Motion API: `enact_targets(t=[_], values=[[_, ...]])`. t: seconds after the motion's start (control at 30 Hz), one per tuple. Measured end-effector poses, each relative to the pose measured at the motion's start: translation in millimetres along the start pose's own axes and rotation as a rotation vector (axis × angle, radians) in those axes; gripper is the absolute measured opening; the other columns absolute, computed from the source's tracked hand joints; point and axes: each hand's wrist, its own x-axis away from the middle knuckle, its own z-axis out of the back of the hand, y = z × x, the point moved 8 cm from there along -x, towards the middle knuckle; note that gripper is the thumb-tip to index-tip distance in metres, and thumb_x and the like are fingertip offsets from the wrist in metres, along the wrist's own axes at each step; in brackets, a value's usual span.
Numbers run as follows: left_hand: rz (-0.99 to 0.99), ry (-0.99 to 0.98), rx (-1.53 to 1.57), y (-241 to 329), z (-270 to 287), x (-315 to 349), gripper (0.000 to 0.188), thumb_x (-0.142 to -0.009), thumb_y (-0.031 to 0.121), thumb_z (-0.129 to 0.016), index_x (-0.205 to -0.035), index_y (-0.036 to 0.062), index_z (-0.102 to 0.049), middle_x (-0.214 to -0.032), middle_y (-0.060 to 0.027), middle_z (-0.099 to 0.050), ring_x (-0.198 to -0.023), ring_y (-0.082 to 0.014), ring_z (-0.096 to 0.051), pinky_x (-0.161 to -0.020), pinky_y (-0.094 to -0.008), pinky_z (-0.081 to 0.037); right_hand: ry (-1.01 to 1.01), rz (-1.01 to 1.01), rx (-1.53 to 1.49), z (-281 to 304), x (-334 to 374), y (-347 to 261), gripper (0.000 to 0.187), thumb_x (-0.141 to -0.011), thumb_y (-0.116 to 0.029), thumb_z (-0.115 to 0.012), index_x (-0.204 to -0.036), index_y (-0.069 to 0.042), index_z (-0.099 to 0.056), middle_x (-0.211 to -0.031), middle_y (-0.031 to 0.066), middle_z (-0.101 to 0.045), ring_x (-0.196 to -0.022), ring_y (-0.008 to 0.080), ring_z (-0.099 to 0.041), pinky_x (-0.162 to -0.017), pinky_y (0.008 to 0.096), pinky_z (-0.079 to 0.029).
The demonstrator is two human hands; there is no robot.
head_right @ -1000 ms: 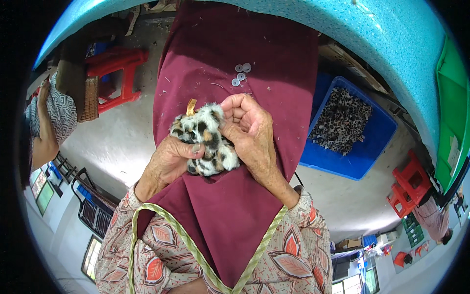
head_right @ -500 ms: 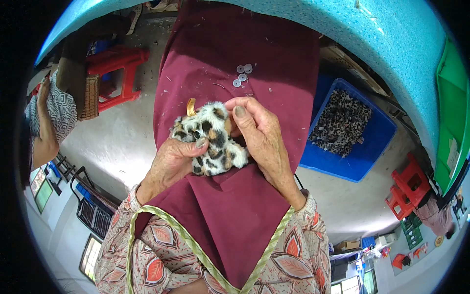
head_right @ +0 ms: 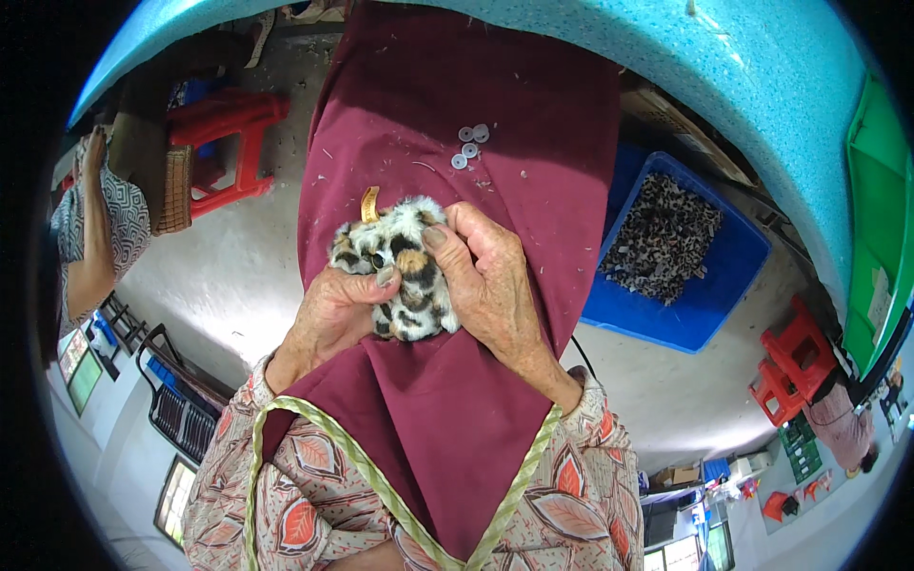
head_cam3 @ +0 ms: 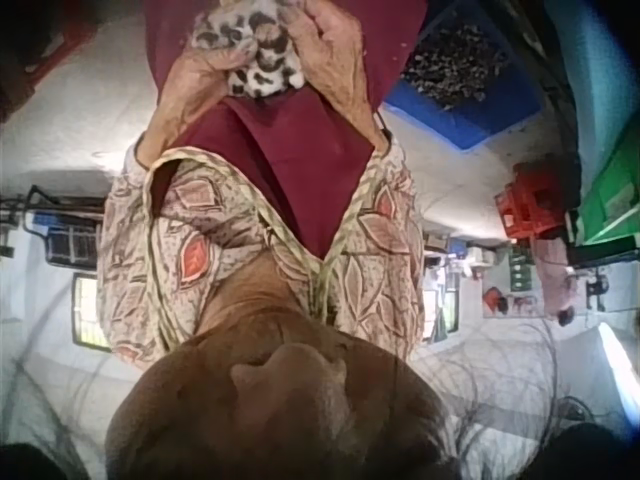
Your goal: The person assembles a small leopard-print stuffed toy by hand, inserting plastic eyes and attaching a tag. They repeatedly pick up the toy, manipulate its features, and place it into a green tray on the table.
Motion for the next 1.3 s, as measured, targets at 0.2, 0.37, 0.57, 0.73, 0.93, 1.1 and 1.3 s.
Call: enact_targets(t=[0.2, 0.37, 0.57, 0.73, 0.93, 1.1, 1.3], values=[[-0.100, -0.035, 0.002, 8.9, -7.4, -6.1, 0.045, -0.079, -0.003, -0.065, -0.122, -0.0040, -0.052, -0.108, -0.0124, -0.065, -0.097, -0.0237, -0.065, -0.087, -0.0383, -0.054, -0.084, 0.224, 0.439, 11.8, -8.4, -25.0, 0.016, -0.088, -0.015, -0.062, -0.083, -0.001, -0.057, -0.071, 0.0099, -0.059, -0.063, 0.0162, -0.057, -0.059, 0.0330, -0.045], [-0.153, -0.028, -0.018, 17.3, -11.6, -17.8, 0.035, -0.082, -0.004, -0.062, -0.117, -0.0052, -0.055, -0.103, -0.0131, -0.066, -0.091, -0.0240, -0.067, -0.082, -0.0387, -0.056, -0.069, 0.541, 0.618, 73.8, -14.6, -158.5, 0.007, -0.080, -0.007, -0.068, -0.085, -0.002, -0.066, -0.073, 0.0061, -0.066, -0.062, 0.0120, -0.062, -0.057, 0.0246, -0.048], [-0.145, -0.025, -0.016, 22.8, -13.5, -14.8, 0.038, -0.083, -0.007, -0.059, -0.120, -0.0028, -0.053, -0.106, -0.0135, -0.065, -0.095, -0.0247, -0.066, -0.084, -0.0414, -0.056, 0.345, 0.745, 0.632, 129.2, -83.6, -247.6, 0.011, -0.080, -0.001, -0.064, -0.090, -0.001, -0.067, -0.075, 0.0065, -0.066, -0.066, 0.0110, -0.060, -0.060, 0.0249, -0.049], [-0.196, 0.010, -0.058, 25.7, -4.1, -15.1, 0.039, -0.083, -0.007, -0.058, -0.122, -0.0020, -0.052, -0.108, -0.0124, -0.065, -0.094, -0.0234, -0.065, -0.084, -0.0412, -0.056, 0.299, 0.914, 0.796, 108.1, -123.8, -263.5, 0.017, -0.075, 0.001, -0.069, -0.091, -0.005, -0.070, -0.087, 0.0082, -0.068, -0.078, 0.0175, -0.064, -0.067, 0.0288, -0.053], [-0.249, -0.043, 0.025, 34.8, -0.5, -14.2, 0.048, -0.079, -0.010, -0.056, -0.126, -0.0019, -0.050, -0.114, -0.0133, -0.062, -0.100, -0.0265, -0.064, -0.088, -0.0404, -0.054, 0.276, 1.048, 0.783, 108.1, -139.7, -258.0, 0.016, -0.075, 0.000, -0.069, -0.089, -0.007, -0.071, -0.084, 0.0100, -0.067, -0.074, 0.0201, -0.064, -0.068, 0.0304, -0.052], [-0.293, 0.014, -0.012, 41.5, 11.0, -16.5, 0.033, -0.082, -0.004, -0.059, -0.115, -0.0045, -0.057, -0.103, -0.0126, -0.067, -0.091, -0.0224, -0.066, -0.082, -0.0359, -0.056, 0.021, 0.653, 0.285, 73.0, -78.9, -215.6, 0.015, -0.084, 0.000, -0.063, -0.098, 0.005, -0.067, -0.083, 0.0098, -0.067, -0.073, 0.0118, -0.062, -0.066, 0.0225, -0.051], [-0.298, 0.075, -0.013, 37.7, 7.1, -12.5, 0.025, -0.083, -0.003, -0.060, -0.108, -0.0035, -0.061, -0.097, -0.0104, -0.068, -0.083, -0.0188, -0.067, -0.075, -0.0316, -0.057, -0.285, 0.229, 0.101, 17.7, -31.5, -101.0, 0.020, -0.077, 0.008, -0.064, -0.096, 0.001, -0.070, -0.090, 0.0067, -0.066, -0.073, 0.0096, -0.061, -0.065, 0.0206, -0.051]])
